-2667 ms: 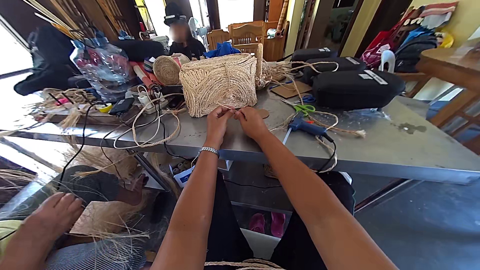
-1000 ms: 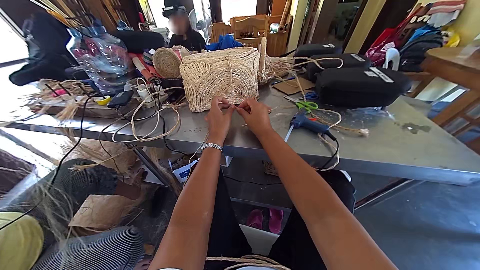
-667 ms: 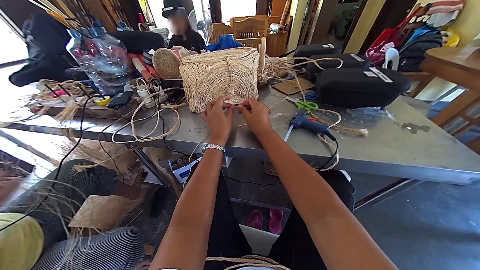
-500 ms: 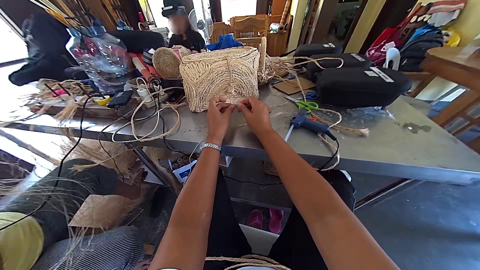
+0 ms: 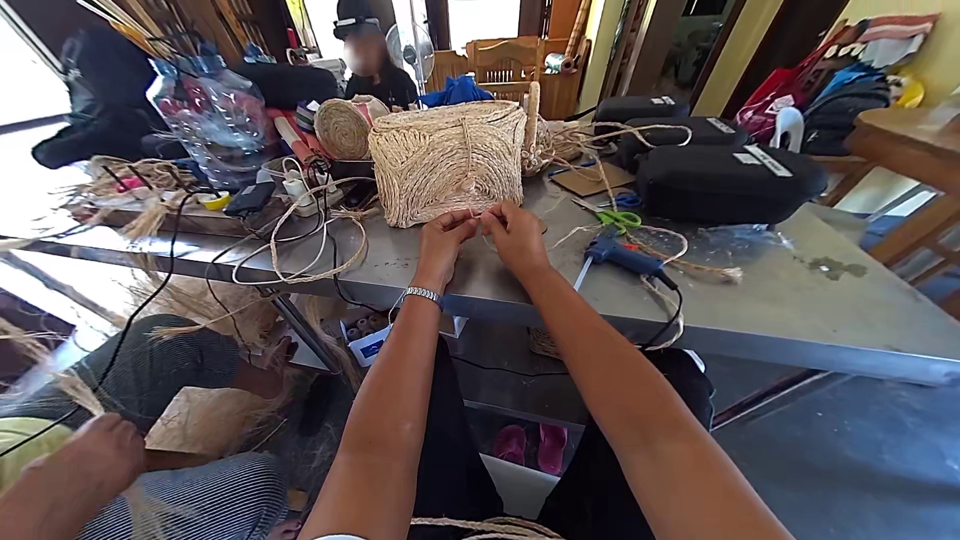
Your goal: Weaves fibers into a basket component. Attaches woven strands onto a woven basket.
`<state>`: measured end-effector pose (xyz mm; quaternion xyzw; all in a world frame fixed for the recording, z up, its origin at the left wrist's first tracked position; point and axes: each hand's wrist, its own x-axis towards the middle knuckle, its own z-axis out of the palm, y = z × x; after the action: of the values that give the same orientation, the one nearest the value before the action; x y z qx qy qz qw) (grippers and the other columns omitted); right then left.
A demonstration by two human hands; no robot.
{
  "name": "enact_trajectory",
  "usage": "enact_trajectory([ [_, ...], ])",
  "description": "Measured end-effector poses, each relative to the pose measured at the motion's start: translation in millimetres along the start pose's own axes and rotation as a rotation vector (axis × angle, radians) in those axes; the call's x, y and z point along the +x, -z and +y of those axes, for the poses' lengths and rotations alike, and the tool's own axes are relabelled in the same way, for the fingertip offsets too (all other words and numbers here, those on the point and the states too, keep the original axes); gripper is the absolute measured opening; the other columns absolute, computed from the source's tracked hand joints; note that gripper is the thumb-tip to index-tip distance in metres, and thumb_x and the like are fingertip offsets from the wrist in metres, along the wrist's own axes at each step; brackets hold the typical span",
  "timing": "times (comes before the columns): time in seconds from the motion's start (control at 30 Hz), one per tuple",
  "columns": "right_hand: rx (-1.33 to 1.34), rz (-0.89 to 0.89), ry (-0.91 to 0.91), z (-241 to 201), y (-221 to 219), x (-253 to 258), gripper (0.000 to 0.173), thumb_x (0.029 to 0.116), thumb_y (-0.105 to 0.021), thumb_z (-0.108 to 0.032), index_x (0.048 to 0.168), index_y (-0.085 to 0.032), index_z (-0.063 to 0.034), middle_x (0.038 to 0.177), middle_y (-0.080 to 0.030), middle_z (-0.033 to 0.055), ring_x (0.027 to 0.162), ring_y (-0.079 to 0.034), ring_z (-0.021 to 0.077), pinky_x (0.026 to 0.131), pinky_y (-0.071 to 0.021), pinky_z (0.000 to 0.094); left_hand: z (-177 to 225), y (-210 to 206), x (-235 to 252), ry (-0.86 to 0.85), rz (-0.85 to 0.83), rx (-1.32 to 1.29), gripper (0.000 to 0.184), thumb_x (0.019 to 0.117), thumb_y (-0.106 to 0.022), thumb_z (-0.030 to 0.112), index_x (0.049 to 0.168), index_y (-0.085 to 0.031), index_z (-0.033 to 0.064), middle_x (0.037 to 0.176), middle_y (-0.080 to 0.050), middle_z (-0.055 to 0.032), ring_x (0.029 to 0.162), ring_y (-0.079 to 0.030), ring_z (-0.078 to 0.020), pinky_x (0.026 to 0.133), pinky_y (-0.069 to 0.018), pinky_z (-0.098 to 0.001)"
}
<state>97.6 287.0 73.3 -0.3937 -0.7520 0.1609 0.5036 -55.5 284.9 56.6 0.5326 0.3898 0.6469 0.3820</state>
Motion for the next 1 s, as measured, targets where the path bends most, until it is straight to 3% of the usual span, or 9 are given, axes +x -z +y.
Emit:
enact_trajectory([
  [0.17,-0.111,-0.059,-0.016,-2.7,-0.8,-1.2,0.03,0.1092,-0.049,-0.019,0.11,-0.068,0.0045,0.092,-0.073,0.0167,0.087,-0.072,0.0284,0.086,-0.0574,0.0462,-0.2,0.8,-0.8,-0.001,-0.023,-0.021,0.012,0.0961,-0.067,0.003,0.107,-0.068,-0.001,0.099,-0.07,-0.0081,0.082,-0.066,-0.0121,0.08,-0.0564,-0.0283],
  [0.3,-0.202,-0.107,-0.054,0.0,-1.1,0.7,0.034,0.1103,-0.045,-0.021,0.112,-0.067,0.0054,0.098,-0.072,0.0207,0.095,-0.072,0.0345,0.09,-0.0569,0.0524,-1.3,1.4,-0.6,-0.021,-0.065,-0.046,0.014,0.0969,-0.067,0.005,0.11,-0.068,-0.0016,0.102,-0.07,-0.0084,0.084,-0.067,-0.0127,0.082,-0.057,-0.0301],
  [0.5,-0.227,-0.15,-0.029,0.1,-2.5,-1.1,0.034,0.1107,-0.043,-0.018,0.109,-0.067,0.0067,0.102,-0.072,0.0222,0.101,-0.071,0.0359,0.093,-0.0546,0.0524,-2.5,-0.4,-0.6,-0.053,-0.034,0.071,0.01,0.0973,-0.067,0.008,0.105,-0.068,0.0006,0.099,-0.069,-0.0061,0.082,-0.062,-0.0096,0.073,-0.0518,-0.0257],
  [0.6,-0.21,-0.147,0.003,2.2,-4.4,-1.7,0.031,0.1092,-0.047,-0.016,0.115,-0.067,0.0064,0.1,-0.072,0.0232,0.097,-0.071,0.0369,0.091,-0.0552,0.0527,-1.4,-2.6,-1.2,-0.05,0.012,0.173,0.012,0.0978,-0.068,0.011,0.105,-0.069,0.0011,0.098,-0.069,-0.0062,0.083,-0.061,-0.0091,0.073,-0.049,-0.0264],
  [0.73,-0.206,-0.168,0.019,-2.6,-2.7,-3.9,0.03,0.105,-0.056,-0.017,0.128,-0.056,0.0024,0.083,-0.068,0.0166,0.075,-0.069,0.0327,0.074,-0.058,0.0511,-1.3,-2.6,-1.7,-0.032,0.053,0.199,0.013,0.0977,-0.068,0.012,0.104,-0.071,0.0013,0.096,-0.069,-0.0068,0.084,-0.061,-0.01,0.074,-0.0482,-0.028],
  [1.0,-0.239,-0.091,-0.009,-4.6,-1.4,-3.9,0.024,0.1028,-0.061,-0.016,0.117,-0.065,0.003,0.086,-0.069,0.0173,0.081,-0.07,0.0326,0.08,-0.0577,0.0502,-0.1,-2.1,-3.0,-0.041,0.041,0.179,0.011,0.097,-0.07,0.012,0.102,-0.073,0.003,0.095,-0.071,-0.0045,0.08,-0.06,-0.0079,0.072,-0.0466,-0.0259],
])
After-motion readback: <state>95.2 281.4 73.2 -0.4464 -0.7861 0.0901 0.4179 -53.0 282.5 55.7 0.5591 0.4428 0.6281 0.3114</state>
